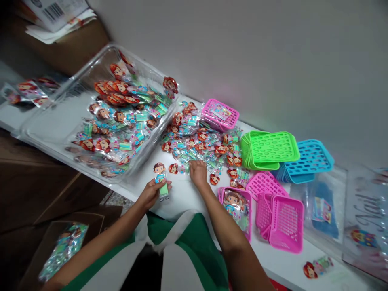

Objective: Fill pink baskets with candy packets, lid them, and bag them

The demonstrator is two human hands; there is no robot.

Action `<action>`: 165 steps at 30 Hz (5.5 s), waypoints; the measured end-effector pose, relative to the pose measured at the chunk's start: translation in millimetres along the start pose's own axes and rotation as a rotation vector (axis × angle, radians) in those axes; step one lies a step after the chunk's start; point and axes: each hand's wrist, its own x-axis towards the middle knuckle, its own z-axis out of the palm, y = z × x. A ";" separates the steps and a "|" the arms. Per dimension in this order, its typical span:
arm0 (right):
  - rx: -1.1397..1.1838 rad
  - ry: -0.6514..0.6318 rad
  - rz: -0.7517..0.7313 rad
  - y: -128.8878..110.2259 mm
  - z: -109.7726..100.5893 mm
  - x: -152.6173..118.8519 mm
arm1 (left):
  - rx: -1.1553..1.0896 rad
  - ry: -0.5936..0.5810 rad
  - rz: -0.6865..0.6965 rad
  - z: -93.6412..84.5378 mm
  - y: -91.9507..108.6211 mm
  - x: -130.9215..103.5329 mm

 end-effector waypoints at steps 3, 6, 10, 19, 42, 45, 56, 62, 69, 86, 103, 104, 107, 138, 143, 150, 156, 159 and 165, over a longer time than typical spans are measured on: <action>0.036 -0.008 0.011 -4.6 1.7 -15.3 | 0.006 -0.026 -0.008 -3.6 -5.0 -3.7; -0.016 -0.095 -0.041 -19.4 15.0 -26.9 | -0.003 0.027 -0.025 -19.1 -11.0 -8.2; -0.090 -0.271 -0.024 -39.3 43.3 -40.3 | -0.028 0.092 -0.025 -44.7 -17.6 -15.2; 0.700 -0.297 0.028 -65.1 40.2 -43.5 | -0.178 -0.057 0.142 -18.7 -16.6 -6.8; 0.437 -0.314 -0.144 -86.4 24.9 -3.9 | -0.200 -0.135 0.188 -7.0 12.0 10.5; 0.329 -0.303 -0.158 -71.1 5.5 4.1 | -0.161 -0.147 0.142 -5.5 10.8 11.1; -0.278 -0.100 0.028 75.4 -48.6 132.7 | -0.097 -0.135 0.012 0.8 14.2 3.5; 0.088 0.015 -0.034 31.7 -47.4 70.4 | -0.018 -0.169 0.104 11.1 17.9 3.4; 0.690 -0.399 -0.257 -21.3 -61.4 4.1 | 0.256 -0.314 0.188 39.1 29.3 4.5; 0.002 -0.061 -0.056 21.1 -40.1 69.2 | -0.088 -0.176 0.019 40.5 19.8 15.0; -0.288 -0.192 -0.016 74.3 -63.9 125.4 | -0.074 -0.203 0.039 40.8 15.0 17.9; -0.336 -0.233 -0.022 79.6 -64.0 131.9 | -0.080 -0.200 0.020 40.1 16.5 18.0; -0.392 -0.254 -0.058 82.5 -62.6 128.5 | -0.122 -0.182 0.000 38.9 19.4 19.6; -0.239 0.044 -0.120 90.0 -65.5 95.0 | -0.167 -0.169 -0.072 51.6 16.5 25.1; 0.425 0.030 0.120 36.8 -52.1 34.7 | -0.227 -0.232 -0.043 69.3 12.0 26.4; 0.513 -0.261 -0.089 2.2 -48.8 20.3 | -0.186 -0.221 -0.005 65.9 6.6 31.9; -0.134 -0.052 0.146 84.2 -64.9 134.1 | -0.145 -0.194 -0.029 52.5 15.9 26.3; -0.287 -0.117 0.152 107.9 -59.3 160.9 | -0.161 -0.190 -0.047 49.8 20.2 27.6; -0.349 -0.154 0.043 117.8 -56.8 147.5 | -0.199 -0.161 -0.081 54.7 19.6 30.4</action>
